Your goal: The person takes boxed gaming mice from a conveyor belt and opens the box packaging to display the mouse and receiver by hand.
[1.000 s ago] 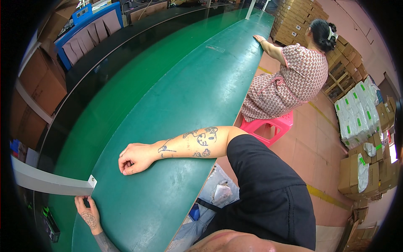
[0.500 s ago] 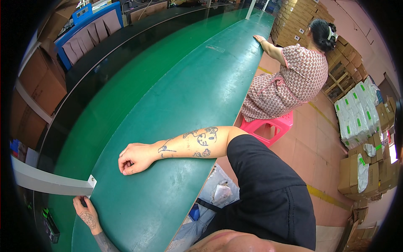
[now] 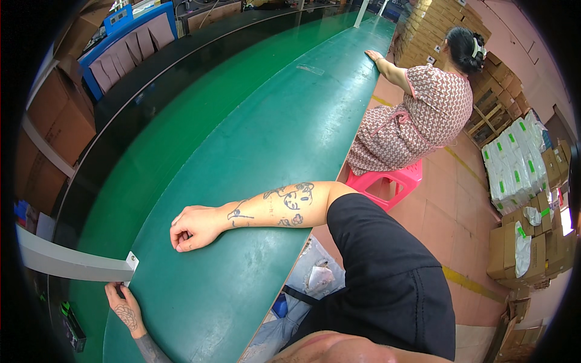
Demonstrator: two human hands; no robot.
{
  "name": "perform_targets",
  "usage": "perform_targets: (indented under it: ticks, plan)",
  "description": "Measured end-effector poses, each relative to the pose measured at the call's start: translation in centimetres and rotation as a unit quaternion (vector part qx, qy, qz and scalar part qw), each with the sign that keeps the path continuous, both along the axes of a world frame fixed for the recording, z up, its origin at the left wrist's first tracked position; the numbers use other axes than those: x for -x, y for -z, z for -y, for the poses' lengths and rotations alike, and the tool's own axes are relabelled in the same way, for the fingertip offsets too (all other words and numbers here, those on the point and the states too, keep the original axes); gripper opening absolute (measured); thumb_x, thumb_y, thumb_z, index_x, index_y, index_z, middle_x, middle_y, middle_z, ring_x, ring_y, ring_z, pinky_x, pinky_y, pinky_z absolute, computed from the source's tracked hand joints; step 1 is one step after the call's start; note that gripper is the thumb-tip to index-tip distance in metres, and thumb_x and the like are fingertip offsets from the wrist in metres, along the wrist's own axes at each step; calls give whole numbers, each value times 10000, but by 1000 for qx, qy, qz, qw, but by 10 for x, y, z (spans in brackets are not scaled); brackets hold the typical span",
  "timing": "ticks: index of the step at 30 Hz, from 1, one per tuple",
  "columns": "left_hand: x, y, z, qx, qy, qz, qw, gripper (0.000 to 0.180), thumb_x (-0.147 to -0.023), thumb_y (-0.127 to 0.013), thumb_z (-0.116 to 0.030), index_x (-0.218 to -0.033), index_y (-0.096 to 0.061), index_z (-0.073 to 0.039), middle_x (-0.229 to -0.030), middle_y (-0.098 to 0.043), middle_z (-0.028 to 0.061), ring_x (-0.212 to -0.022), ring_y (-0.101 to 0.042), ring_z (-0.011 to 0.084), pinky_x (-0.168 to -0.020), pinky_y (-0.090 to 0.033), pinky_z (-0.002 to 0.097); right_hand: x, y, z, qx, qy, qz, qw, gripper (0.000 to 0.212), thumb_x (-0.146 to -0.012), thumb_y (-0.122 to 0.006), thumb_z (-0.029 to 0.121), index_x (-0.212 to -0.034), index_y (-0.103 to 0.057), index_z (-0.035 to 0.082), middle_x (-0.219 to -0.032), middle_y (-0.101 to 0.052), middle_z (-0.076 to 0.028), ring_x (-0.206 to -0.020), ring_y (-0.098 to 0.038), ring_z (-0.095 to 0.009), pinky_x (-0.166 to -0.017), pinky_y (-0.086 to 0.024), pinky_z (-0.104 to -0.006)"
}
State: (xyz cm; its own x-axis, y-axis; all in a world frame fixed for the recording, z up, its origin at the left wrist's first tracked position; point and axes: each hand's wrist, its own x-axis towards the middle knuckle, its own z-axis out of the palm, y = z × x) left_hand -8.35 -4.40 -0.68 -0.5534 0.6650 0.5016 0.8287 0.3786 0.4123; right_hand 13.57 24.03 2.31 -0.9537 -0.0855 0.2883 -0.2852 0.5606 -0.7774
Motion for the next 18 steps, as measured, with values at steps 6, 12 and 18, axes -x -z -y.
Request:
perform_targets:
  ticks: [6, 12, 18]
  plan:
    - [0, 0, 0, -4, 2, -3, 1000, 164, -833, -469, -24, -969, -498, 63, -919, -508, 198, -864, -514, 350, -770, -419, 398, 0, 0, 0, 1, 0, 5, 1000, 140, -824, -617, 191, -869, -649, 62, -810, -625, -51, -754, -624, -158, -668, -507, -295]
    - [0, 0, 0, -4, -15, 12, 1000, 154, -861, -476, -45, -969, -502, 62, -927, -517, 194, -871, -519, 346, -775, -419, 395, -1, -3, 1, -5, 2, 8, 1000, 142, -824, -618, 191, -868, -648, 60, -806, -623, -51, -757, -624, -158, -672, -507, -294]
    - [-2, -2, -1, 0, -14, 10, 1000, 160, -868, -477, -52, -975, -505, 64, -931, -521, 194, -875, -524, 344, -779, -421, 395, 0, -2, 1, -5, 3, 8, 1000, 143, -823, -620, 192, -866, -649, 58, -804, -623, -50, -754, -623, -158, -671, -507, -293]
